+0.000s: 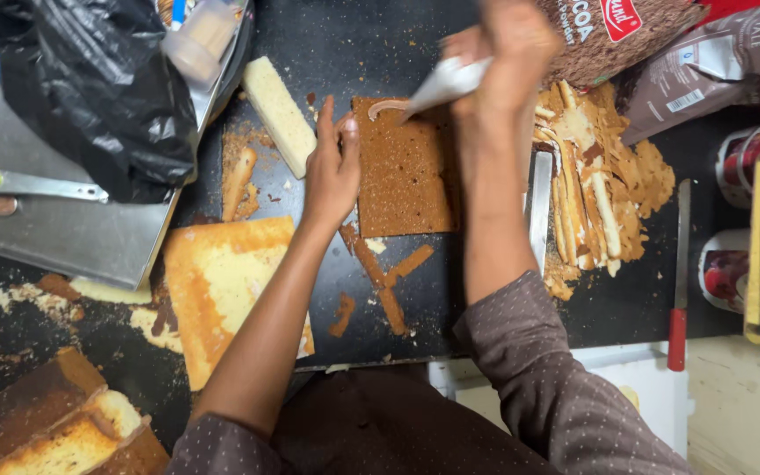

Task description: The person assembles layers of rectangular cake on a dark countertop, applying chocolate-colored frosting using a piping bag and spreading it evenly with a knife. They stack additional cake pieces on top and trim the edges with a knife.

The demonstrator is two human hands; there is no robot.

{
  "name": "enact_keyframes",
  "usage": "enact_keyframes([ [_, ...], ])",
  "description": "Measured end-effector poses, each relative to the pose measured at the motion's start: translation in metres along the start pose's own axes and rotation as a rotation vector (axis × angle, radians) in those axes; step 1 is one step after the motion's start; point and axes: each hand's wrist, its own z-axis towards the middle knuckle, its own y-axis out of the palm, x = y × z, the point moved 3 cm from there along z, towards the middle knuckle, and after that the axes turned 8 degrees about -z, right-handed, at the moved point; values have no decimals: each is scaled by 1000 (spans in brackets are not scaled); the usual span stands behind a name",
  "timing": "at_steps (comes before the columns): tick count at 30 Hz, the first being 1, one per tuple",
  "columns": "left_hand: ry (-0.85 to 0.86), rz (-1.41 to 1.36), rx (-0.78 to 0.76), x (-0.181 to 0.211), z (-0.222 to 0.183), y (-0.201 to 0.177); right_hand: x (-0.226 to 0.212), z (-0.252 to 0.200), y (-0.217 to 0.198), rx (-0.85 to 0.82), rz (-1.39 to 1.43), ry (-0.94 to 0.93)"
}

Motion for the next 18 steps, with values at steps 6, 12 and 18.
enact_keyframes([
  [6, -82, 29, -51, -4, 3, -5, -41, -38, 4, 33, -366, -62],
  [12, -130, -108, -24, 11, -3, -4, -39, -97, 13, -42, -447, -100],
  [18, -379, -124, -134, 25, -46, -1, -60, -96, -27, 84, -291, -107],
])
